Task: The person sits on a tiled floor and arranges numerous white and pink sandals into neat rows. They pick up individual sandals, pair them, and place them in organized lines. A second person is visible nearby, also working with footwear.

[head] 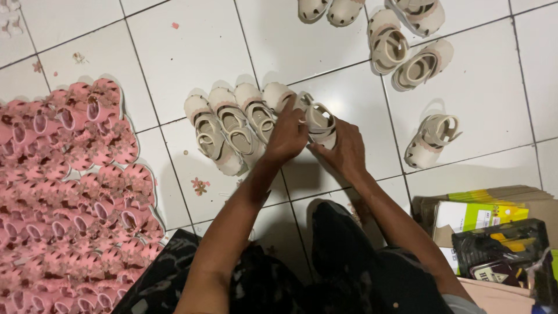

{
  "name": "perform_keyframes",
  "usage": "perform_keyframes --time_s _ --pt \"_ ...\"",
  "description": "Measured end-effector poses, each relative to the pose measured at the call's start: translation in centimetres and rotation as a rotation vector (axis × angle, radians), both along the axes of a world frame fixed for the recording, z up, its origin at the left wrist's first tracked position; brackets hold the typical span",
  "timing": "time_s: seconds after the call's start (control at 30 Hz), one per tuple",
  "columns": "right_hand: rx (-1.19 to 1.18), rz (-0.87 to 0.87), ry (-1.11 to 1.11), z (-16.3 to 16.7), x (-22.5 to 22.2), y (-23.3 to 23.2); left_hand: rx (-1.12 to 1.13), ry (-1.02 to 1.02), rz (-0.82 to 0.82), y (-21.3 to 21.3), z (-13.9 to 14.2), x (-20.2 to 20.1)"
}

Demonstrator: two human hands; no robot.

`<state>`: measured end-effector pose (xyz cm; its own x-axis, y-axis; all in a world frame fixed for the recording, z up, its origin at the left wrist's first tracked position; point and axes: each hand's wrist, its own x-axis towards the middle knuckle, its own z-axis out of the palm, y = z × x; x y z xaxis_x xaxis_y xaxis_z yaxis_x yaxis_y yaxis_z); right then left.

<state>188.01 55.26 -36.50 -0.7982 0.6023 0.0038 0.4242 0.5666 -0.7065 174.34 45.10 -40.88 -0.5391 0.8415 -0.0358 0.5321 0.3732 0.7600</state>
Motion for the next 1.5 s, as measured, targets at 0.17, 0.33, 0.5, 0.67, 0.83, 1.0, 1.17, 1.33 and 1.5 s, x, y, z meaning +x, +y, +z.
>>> perform_keyframes --time_s 0.17,0.33,0.5,0.67,0.83,1.0,1.17,1.33,1.5 --pt "-0.075 0.182 0.132 0.7 -2.3 0.1 -0.213 0.308 0.107 -0.3 1.0 -2.3" --pt "0.100 -0.284 0.022 0.2 4.4 4.1 -0.159 0.351 0.139 -1.4 1.7 -1.7" --pt "0.356 -0.590 -0.195 -1.9 12.6 9.1 0.033 0.434 0.219 -1.8 2.2 -0.1" --pt "0.253 -0.570 -0.279 -2.9 13.2 10.8 0.217 0.541 -0.022 0.0 1.5 6.4" --pt "0.458 -0.404 -0.387 -1.5 12.4 10.7 0.114 0.044 -0.130 1.0 1.1 11.8" --pt "-0.312 -0.464 -0.252 0.5 11.3 8.0 0.184 -0.205 -0.128 2.6 -0.1 14.1" --pt "0.458 -0.194 -0.113 1.1 6.8 12.9 0.074 -0.422 0.118 2.2 -2.1 12.3" --pt "0.689 0.147 -0.252 -0.3 5.1 17.6 0.072 -0.961 0.100 -1.3 -2.6 9.0" --pt "0.046 0.254 -0.465 -0.8 7.3 16.2 -0.039 -0.975 0.160 -3.2 -2.6 8.3"
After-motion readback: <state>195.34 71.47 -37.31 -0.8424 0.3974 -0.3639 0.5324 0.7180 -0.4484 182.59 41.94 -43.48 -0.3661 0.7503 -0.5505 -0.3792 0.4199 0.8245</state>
